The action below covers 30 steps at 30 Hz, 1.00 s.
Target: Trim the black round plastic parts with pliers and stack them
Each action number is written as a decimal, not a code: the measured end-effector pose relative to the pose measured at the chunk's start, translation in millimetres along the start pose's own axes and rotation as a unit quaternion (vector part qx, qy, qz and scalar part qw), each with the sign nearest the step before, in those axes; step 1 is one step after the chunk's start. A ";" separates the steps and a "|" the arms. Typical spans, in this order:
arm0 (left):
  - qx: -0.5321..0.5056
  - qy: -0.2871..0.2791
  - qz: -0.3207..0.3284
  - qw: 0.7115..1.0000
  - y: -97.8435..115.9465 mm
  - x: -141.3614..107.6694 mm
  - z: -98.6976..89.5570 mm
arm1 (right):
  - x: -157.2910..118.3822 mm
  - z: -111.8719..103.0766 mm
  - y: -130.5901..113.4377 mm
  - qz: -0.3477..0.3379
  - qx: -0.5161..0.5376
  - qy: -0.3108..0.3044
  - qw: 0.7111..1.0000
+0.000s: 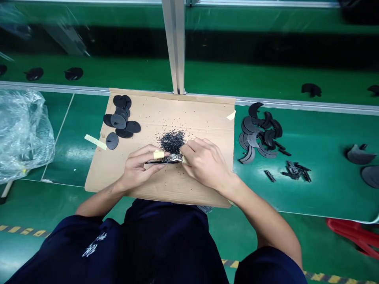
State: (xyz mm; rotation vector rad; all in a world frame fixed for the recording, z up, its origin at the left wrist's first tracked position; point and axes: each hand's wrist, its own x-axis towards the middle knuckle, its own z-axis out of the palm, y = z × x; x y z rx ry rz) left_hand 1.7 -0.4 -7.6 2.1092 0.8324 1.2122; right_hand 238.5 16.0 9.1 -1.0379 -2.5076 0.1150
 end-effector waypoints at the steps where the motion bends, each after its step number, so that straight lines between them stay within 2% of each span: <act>1: -0.001 0.001 0.000 1.000 0.0 0.0 0.3 | 0.1 -0.5 -0.4 -0.001 -0.005 -0.002 1.000; 9: -0.021 0.005 -0.001 1.000 -4.5 -3.4 2.6 | 2.5 2.9 -1.6 -0.011 -0.070 0.009 0.997; 13: -0.037 0.032 -0.022 0.999 -8.0 -3.2 6.3 | 5.9 7.6 6.3 -0.025 -0.048 -0.004 0.999; 16: -0.001 0.038 -0.016 0.999 -7.3 -0.3 3.3 | 7.6 9.4 13.6 -0.012 -0.044 -0.004 0.999; 19: 0.042 0.015 0.011 0.999 -5.8 3.3 -2.3 | 11.3 9.4 14.0 0.008 -0.100 0.004 0.995; 24: 0.133 -0.027 0.051 0.989 -9.7 7.7 -3.4 | 23.3 -2.4 3.3 -0.019 -0.167 -0.036 0.985; 28: 0.203 -0.011 0.072 0.976 -13.3 8.9 -2.3 | 17.1 -15.5 9.3 0.015 -0.131 -0.048 0.990; 30: 0.203 0.014 0.058 0.977 -13.9 8.5 -2.5 | 5.3 -12.9 17.8 0.038 -0.075 -0.054 0.995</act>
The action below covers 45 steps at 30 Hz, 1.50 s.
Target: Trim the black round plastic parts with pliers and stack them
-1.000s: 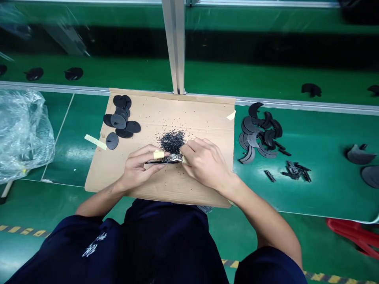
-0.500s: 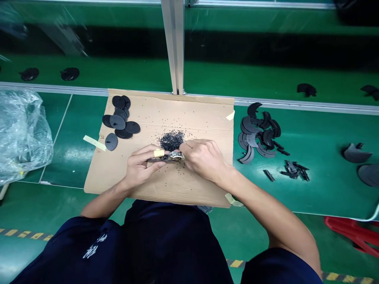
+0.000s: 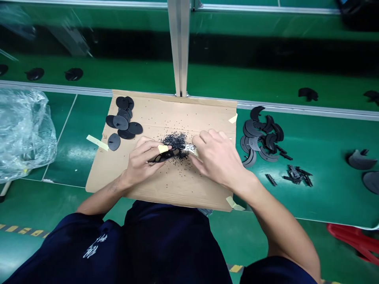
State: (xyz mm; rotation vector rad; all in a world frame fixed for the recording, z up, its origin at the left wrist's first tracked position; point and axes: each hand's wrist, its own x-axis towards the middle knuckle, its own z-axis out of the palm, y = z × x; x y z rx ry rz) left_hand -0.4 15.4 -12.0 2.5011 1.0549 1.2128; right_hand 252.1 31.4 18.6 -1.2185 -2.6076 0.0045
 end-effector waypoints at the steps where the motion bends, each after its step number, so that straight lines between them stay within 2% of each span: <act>1: -0.017 0.008 -0.021 1.000 -0.4 -0.5 0.2 | -6.0 6.2 3.7 0.006 0.036 -0.007 0.999; 4: -0.134 0.040 -0.130 0.982 -3.8 -3.2 2.4 | -20.8 34.3 6.2 0.041 0.161 -0.002 0.986; 6: -0.221 0.067 -0.204 0.951 -7.8 -6.0 5.2 | -24.6 52.9 -0.4 0.076 0.247 0.035 0.965; 8: -0.288 0.075 -0.252 0.921 -11.3 -8.8 8.1 | -22.6 64.3 -10.4 0.086 0.322 0.075 0.940; 11: -0.376 0.050 -0.271 0.885 -12.6 -10.9 11.1 | -14.4 65.5 -23.6 0.051 0.378 0.100 0.919; 13: -0.410 0.044 -0.252 0.876 -11.2 -10.5 11.3 | -10.4 60.2 -28.8 0.027 0.379 0.097 0.920; 14: -0.405 0.046 -0.238 0.882 -10.6 -9.9 10.5 | -9.6 57.2 -30.4 0.017 0.369 0.092 0.925; 18: -0.296 0.044 -0.182 0.937 -11.5 -7.3 3.0 | -12.9 48.8 -29.8 -0.013 0.282 0.088 0.955; 21: -0.259 0.027 -0.148 0.954 -13.1 -7.2 -2.3 | -15.8 43.0 -22.4 -0.014 0.207 0.109 0.972; 24: -0.254 0.027 -0.127 0.959 -12.0 -7.9 -3.4 | -14.9 32.4 -14.6 -0.010 0.126 0.111 0.986; 30: -0.250 0.030 -0.095 0.963 -6.1 -7.2 -1.9 | -9.1 13.7 -14.9 -0.067 0.038 0.080 0.994; 40: -0.254 0.050 -0.074 0.963 -4.6 -10.4 -0.5 | -10.3 11.5 -17.6 -0.082 0.070 0.056 0.993; 45: -0.260 0.054 -0.035 0.963 -5.3 -11.1 -1.0 | -9.5 5.9 -19.1 -0.080 0.065 0.034 0.994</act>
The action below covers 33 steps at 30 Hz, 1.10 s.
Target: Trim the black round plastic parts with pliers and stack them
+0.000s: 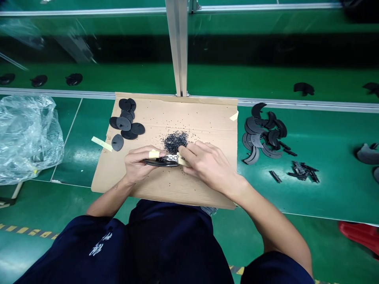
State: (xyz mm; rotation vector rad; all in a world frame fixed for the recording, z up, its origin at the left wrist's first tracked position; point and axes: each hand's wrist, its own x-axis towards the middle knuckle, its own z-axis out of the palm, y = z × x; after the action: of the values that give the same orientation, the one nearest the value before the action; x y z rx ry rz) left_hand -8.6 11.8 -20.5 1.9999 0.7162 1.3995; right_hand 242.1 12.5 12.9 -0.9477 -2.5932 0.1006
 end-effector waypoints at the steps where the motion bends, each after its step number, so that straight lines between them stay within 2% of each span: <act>1: -0.001 -0.004 0.006 1.000 0.2 0.2 -0.2 | 0.3 -1.0 -0.2 0.001 -0.001 -0.006 1.000; 7: 0.008 -0.006 0.037 0.999 1.3 2.0 -0.3 | -0.4 -3.5 -0.7 0.003 0.006 -0.008 1.000; 13: 0.035 -0.011 0.055 0.998 1.9 1.5 0.3 | -1.1 -5.2 1.0 -0.031 -0.053 0.004 0.998; 20: 0.040 -0.010 0.060 0.997 5.6 0.2 3.7 | -1.5 -9.5 5.4 -0.054 -0.031 -0.023 0.998; 27: 0.044 -0.018 0.057 0.997 6.1 -3.1 4.7 | -2.1 -8.1 1.4 -0.052 -0.075 -0.015 0.996; 29: 0.046 -0.022 0.048 0.998 5.2 -3.6 4.3 | -2.8 -4.3 1.8 -0.049 -0.043 -0.007 0.998; 33: 0.038 -0.070 0.023 0.997 6.4 -1.3 2.5 | -6.7 9.2 9.1 -0.042 0.163 0.013 0.986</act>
State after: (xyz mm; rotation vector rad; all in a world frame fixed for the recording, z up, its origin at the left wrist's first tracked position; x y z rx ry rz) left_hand -6.0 6.2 -17.3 2.1619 0.6726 1.2608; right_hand 248.9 15.8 0.4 -0.7143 -2.4846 0.4691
